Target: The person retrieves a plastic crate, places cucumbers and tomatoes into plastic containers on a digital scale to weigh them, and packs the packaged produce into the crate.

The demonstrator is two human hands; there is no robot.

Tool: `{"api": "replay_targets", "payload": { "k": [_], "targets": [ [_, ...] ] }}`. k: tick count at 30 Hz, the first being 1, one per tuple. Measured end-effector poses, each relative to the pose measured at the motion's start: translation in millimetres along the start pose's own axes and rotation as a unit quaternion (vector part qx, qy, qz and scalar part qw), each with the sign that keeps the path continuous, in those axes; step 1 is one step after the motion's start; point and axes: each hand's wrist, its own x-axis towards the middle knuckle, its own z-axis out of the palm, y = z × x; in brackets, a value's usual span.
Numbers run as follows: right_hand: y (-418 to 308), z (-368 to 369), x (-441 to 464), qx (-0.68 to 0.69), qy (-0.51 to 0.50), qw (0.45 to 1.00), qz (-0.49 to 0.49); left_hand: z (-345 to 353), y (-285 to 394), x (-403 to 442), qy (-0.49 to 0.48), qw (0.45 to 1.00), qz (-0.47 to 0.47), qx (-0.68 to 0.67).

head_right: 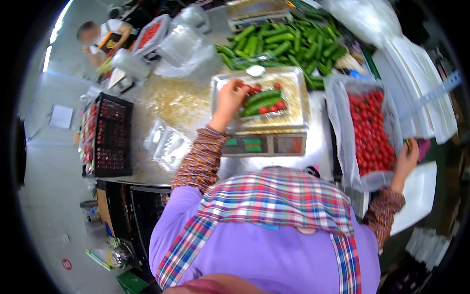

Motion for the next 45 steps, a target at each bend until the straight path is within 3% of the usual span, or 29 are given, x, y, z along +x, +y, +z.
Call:
{"api": "replay_targets", "payload": {
  "k": [2,4,7,10,14,16,19,22,24,29,32,33,36,39,42,43,45],
  "targets": [
    [-56,9,3,0.014,-0.019,0.999,-0.023,-1,12,8,-0.025,0.992,-0.078,-0.099],
    [-104,16,2,0.025,-0.037,0.997,-0.059,4,28,14,-0.025,0.984,-0.076,-0.158],
    [-138,35,-5,0.107,-0.079,0.991,-0.029,15,50,22,-0.033,0.989,-0.031,-0.143],
    [-152,47,-11,0.126,-0.111,0.985,-0.032,32,42,31,0.019,0.983,0.120,0.141],
    [-151,39,-30,0.125,-0.102,0.987,-0.006,18,1,38,0.062,0.988,0.093,0.102],
    [-145,34,-35,0.129,-0.096,0.987,0.020,-3,-12,47,0.033,0.998,-0.028,0.054],
    [-136,33,-38,0.163,-0.082,0.981,0.071,-11,-62,69,0.028,0.992,-0.096,0.073],
    [-131,34,-37,0.158,-0.079,0.983,0.045,-13,-101,94,-0.077,0.976,-0.201,0.022],
    [-139,31,-33,0.172,-0.076,0.981,0.035,-21,-82,101,-0.070,0.966,-0.248,0.013],
    [-153,14,-30,0.181,-0.062,0.980,0.047,-20,-134,137,0.018,0.986,-0.111,0.124],
    [-159,10,-33,0.189,-0.048,0.979,0.053,-19,-98,131,-0.052,0.976,-0.205,0.046],
    [-160,11,-33,0.196,-0.042,0.978,0.053,-26,-75,128,-0.138,0.952,-0.269,0.054],
    [-163,13,-33,0.206,-0.047,0.976,0.048,-22,-67,119,-0.152,0.947,-0.279,0.043],
    [-169,18,-31,0.226,-0.059,0.972,0.031,-2,-103,123,-0.176,0.910,-0.341,-0.157],
    [-172,24,-25,0.242,-0.073,0.968,0.007,13,-133,125,-0.139,0.870,-0.365,-0.300],
    [-177,25,-24,0.252,-0.074,0.965,0.011,-2,-70,100,-0.049,0.875,-0.351,-0.331],
    [-189,27,-24,0.263,-0.085,0.961,0.021,-19,-49,85,-0.066,0.907,-0.258,-0.327]
  ]
}}
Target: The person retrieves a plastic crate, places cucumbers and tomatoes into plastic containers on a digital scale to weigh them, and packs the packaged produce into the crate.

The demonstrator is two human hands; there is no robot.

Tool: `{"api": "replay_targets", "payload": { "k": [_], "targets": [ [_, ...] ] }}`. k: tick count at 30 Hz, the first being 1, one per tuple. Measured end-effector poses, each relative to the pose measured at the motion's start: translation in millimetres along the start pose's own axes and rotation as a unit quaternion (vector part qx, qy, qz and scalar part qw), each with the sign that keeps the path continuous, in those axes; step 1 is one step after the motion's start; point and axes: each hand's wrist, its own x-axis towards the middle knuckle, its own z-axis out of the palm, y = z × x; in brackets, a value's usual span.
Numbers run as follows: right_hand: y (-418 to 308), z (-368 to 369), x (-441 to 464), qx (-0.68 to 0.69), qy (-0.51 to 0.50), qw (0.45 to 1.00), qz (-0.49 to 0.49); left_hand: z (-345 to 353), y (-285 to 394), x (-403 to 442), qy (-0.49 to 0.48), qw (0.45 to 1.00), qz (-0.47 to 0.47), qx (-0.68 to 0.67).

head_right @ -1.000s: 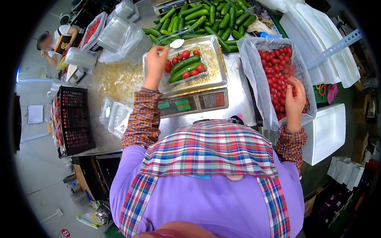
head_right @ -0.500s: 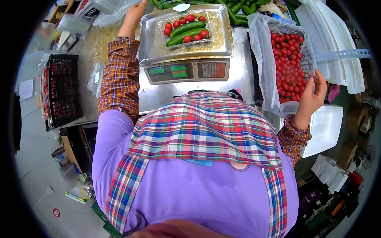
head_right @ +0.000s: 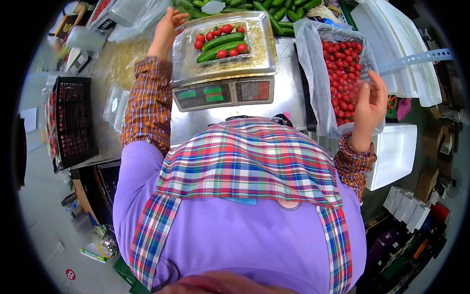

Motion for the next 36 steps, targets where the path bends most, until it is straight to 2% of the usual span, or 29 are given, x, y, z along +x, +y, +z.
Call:
{"api": "replay_targets", "payload": {
  "k": [1,3,5,7,10,13,14,16,17,19,24,27,28,30,31,33,35,36],
  "targets": [
    [-2,5,1,0.032,-0.018,0.999,0.029,-1,5,-8,-0.021,0.999,0.044,0.012],
    [-4,22,4,0.097,-0.057,0.989,0.094,-4,10,-31,-0.096,0.981,0.078,0.149],
    [-8,50,11,0.165,-0.104,0.967,0.166,0,9,-52,-0.147,0.941,0.132,0.275],
    [14,83,22,0.232,-0.191,0.930,0.210,7,-3,-72,-0.169,0.882,0.201,0.391],
    [7,144,22,0.208,-0.301,0.891,0.269,-1,-15,-100,-0.114,0.850,0.279,0.432],
    [-6,193,12,0.124,-0.391,0.870,0.274,-21,-27,-122,-0.065,0.907,0.122,0.399],
    [-9,199,13,0.106,-0.422,0.857,0.278,-17,-20,-130,-0.072,0.933,0.050,0.350],
    [-9,205,20,0.069,-0.482,0.826,0.285,-14,-20,-131,-0.108,0.962,-0.029,0.248],
    [-3,207,24,0.116,-0.479,0.810,0.318,-12,-19,-130,-0.125,0.970,-0.068,0.195],
    [11,212,26,0.208,-0.468,0.770,0.381,-7,-17,-129,-0.126,0.975,-0.084,0.162],
    [15,219,23,0.250,-0.430,0.744,0.446,-6,-20,-127,-0.119,0.980,-0.133,0.087],
    [31,240,24,0.264,-0.478,0.717,0.433,-14,-39,-114,-0.104,0.981,-0.141,0.086],
    [28,239,26,0.272,-0.460,0.719,0.445,-6,-37,-119,-0.092,0.985,-0.120,0.086],
    [50,242,31,0.336,-0.461,0.684,0.455,-6,-42,-110,-0.149,0.982,-0.112,0.017],
    [58,251,27,0.409,-0.462,0.642,0.455,-23,-52,-103,-0.163,0.980,-0.109,0.017],
    [25,239,28,0.368,-0.420,0.704,0.439,-9,-38,-116,-0.072,0.993,-0.093,-0.024],
    [-5,229,21,0.423,-0.475,0.667,0.389,-21,-22,-156,-0.049,0.987,-0.073,-0.134],
    [-24,223,14,0.422,-0.466,0.690,0.359,-25,-16,-173,-0.069,0.973,-0.059,-0.210]
  ]
}}
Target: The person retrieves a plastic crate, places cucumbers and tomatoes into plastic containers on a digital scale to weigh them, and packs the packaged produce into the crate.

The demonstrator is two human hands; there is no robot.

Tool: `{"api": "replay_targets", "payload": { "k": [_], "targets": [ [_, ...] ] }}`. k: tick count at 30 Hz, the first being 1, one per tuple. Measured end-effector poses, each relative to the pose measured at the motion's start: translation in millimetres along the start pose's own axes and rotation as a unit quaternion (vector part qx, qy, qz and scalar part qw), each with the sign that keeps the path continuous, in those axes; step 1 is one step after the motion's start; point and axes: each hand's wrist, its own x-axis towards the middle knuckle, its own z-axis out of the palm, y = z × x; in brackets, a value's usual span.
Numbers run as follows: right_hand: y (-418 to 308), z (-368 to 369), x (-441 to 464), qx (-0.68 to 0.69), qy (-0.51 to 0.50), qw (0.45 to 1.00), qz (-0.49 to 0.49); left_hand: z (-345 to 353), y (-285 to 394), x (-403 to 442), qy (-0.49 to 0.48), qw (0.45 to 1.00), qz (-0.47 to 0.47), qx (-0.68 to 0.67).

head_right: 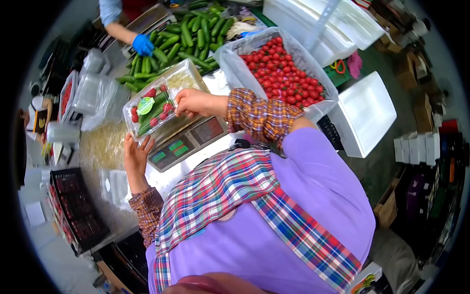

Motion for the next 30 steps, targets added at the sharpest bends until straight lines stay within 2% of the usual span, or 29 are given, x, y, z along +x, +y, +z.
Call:
{"api": "replay_targets", "payload": {
  "k": [2,3,4,5,7,9,11,14,17,19,21,23,27,29,30],
  "targets": [
    [-3,26,-20,-0.040,0.008,0.997,-0.066,9,0,-16,-0.070,0.988,0.028,-0.137],
    [12,35,-22,-0.032,-0.037,0.996,-0.069,14,-6,-36,-0.063,0.976,0.065,-0.200],
    [7,55,-37,-0.106,-0.030,0.992,-0.056,13,-19,-46,-0.030,0.969,0.128,-0.208],
    [14,82,-47,-0.110,-0.028,0.992,-0.063,16,-25,-59,0.007,0.961,0.181,-0.207],
    [62,133,-48,-0.187,-0.092,0.978,-0.017,-17,-46,-119,0.154,0.927,0.232,-0.251],
    [106,183,-36,-0.183,-0.201,0.960,0.062,-62,-66,-182,0.288,0.878,0.270,-0.271],
    [107,185,-39,-0.184,-0.218,0.955,0.075,-67,-67,-186,0.285,0.882,0.273,-0.258],
    [108,183,-43,-0.173,-0.256,0.948,0.081,-101,-68,-204,0.337,0.866,0.268,-0.256],
    [111,178,-44,-0.171,-0.263,0.945,0.091,-151,-56,-267,0.413,0.845,0.275,-0.202],
    [117,169,-42,-0.174,-0.256,0.946,0.094,-143,-23,-320,0.569,0.770,0.218,-0.191],
    [122,161,-40,-0.167,-0.240,0.950,0.109,-170,-20,-370,0.595,0.756,0.215,-0.166],
    [122,153,-42,-0.170,-0.216,0.953,0.125,-221,-40,-417,0.596,0.769,0.181,-0.145],
    [124,150,-50,-0.191,-0.168,0.955,0.152,-292,-71,-447,0.585,0.799,0.081,-0.112],
    [125,146,-51,-0.203,-0.145,0.955,0.159,-329,-77,-445,0.603,0.794,0.073,0.003],
    [126,143,-51,-0.213,-0.137,0.954,0.160,-356,-76,-449,0.590,0.804,0.038,0.058]
  ]
}}
